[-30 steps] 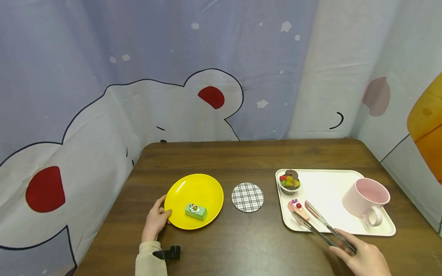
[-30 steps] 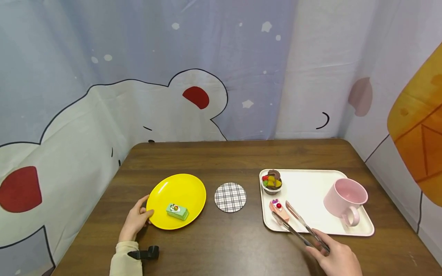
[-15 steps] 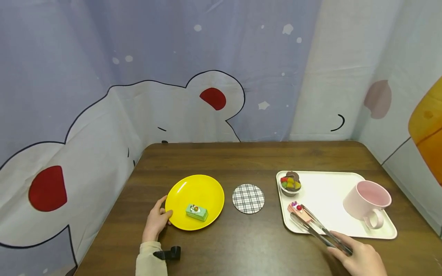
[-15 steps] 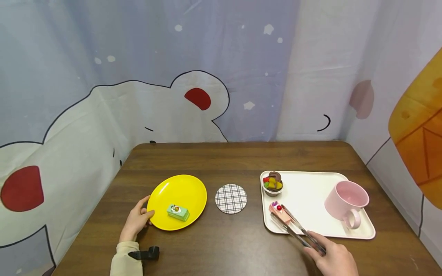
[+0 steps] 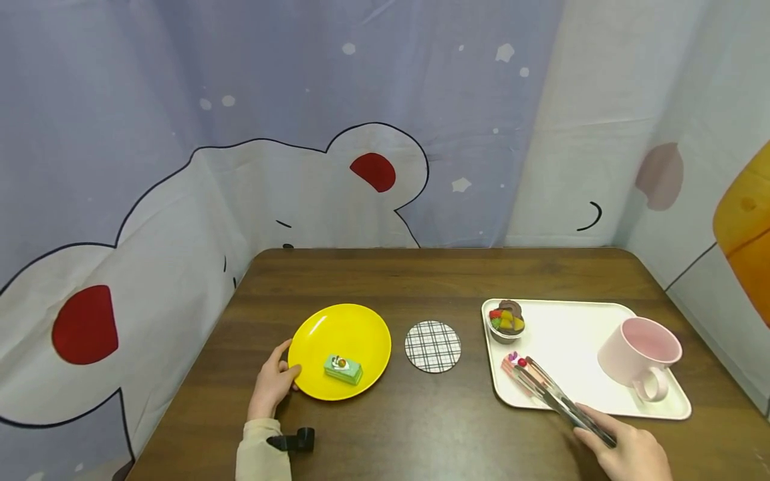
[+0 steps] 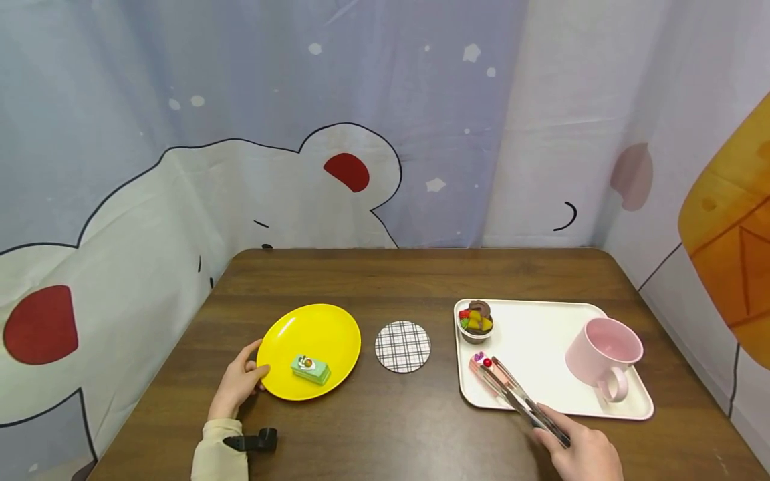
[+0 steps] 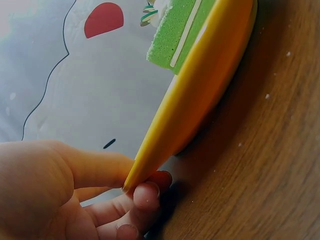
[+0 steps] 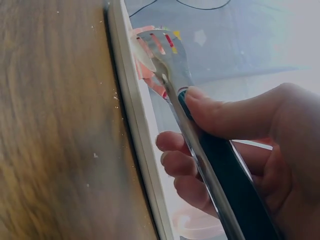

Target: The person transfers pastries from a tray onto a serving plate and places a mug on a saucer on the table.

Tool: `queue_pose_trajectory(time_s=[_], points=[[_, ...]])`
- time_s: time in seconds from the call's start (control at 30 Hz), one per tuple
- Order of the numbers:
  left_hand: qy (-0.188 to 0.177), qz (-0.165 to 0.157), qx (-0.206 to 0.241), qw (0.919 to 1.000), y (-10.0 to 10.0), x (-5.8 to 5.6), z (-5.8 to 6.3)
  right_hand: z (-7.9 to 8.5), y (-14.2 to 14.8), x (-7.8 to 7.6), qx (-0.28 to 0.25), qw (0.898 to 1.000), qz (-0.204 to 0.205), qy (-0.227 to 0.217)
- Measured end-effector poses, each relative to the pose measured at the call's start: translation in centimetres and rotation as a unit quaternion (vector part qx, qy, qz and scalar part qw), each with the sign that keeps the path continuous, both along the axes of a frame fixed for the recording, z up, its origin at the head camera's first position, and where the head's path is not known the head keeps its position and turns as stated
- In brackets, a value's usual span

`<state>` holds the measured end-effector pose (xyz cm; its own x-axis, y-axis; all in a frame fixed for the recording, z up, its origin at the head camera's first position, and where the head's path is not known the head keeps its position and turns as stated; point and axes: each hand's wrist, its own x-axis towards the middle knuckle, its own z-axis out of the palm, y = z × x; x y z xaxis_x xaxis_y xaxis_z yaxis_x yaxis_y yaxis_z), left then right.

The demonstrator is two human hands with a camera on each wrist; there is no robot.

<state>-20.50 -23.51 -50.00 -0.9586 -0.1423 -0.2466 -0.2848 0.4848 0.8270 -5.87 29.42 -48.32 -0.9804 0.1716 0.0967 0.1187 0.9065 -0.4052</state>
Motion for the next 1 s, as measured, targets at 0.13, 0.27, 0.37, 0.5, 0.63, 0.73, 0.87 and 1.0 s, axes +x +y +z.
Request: queue_pose_trajectory(time_s=[0.13, 0.27, 0.37, 0.5, 0.63, 0.73, 0.87, 1.0], points=[[0.001, -0.002, -0.001, 1.0000, -0.1, 0.0, 0.0, 0.2, -0.1, 0.0, -0.002, 0.999, -0.008, 0.042], [-0.002, -0.001, -0.002, 1.0000, -0.2, 0.1, 0.1, 0.4, -0.2, -0.1, -0.003, 0.997, -0.009, 0.082], [-0.003, 0.000, -0.003, 1.0000, -0.2, 0.1, 0.0, 0.5, -0.6, -0.4, -0.004, 0.994, 0.002, 0.109], [-0.004, 0.002, -0.002, 1.0000, -0.2, 0.0, -0.1, 0.8, -1.3, -1.2, -0.012, 0.984, 0.032, 0.172], [-0.008, 0.007, -0.004, 0.9999, -0.2, -0.1, -0.1, 1.4, -2.1, -2.2, -0.012, 0.972, 0.058, 0.228], [-0.008, 0.006, -0.004, 0.9999, -0.1, -0.1, -0.1, 1.9, -2.6, -2.9, -0.007, 0.965, 0.071, 0.253], [-0.008, 0.005, -0.004, 0.9999, 0.0, -0.1, -0.1, 2.3, -3.4, -3.7, -0.013, 0.965, 0.076, 0.251], [-0.009, 0.008, -0.002, 0.9999, 0.1, -0.1, -0.1, 2.5, -4.2, -4.4, -0.019, 0.967, 0.076, 0.241]])
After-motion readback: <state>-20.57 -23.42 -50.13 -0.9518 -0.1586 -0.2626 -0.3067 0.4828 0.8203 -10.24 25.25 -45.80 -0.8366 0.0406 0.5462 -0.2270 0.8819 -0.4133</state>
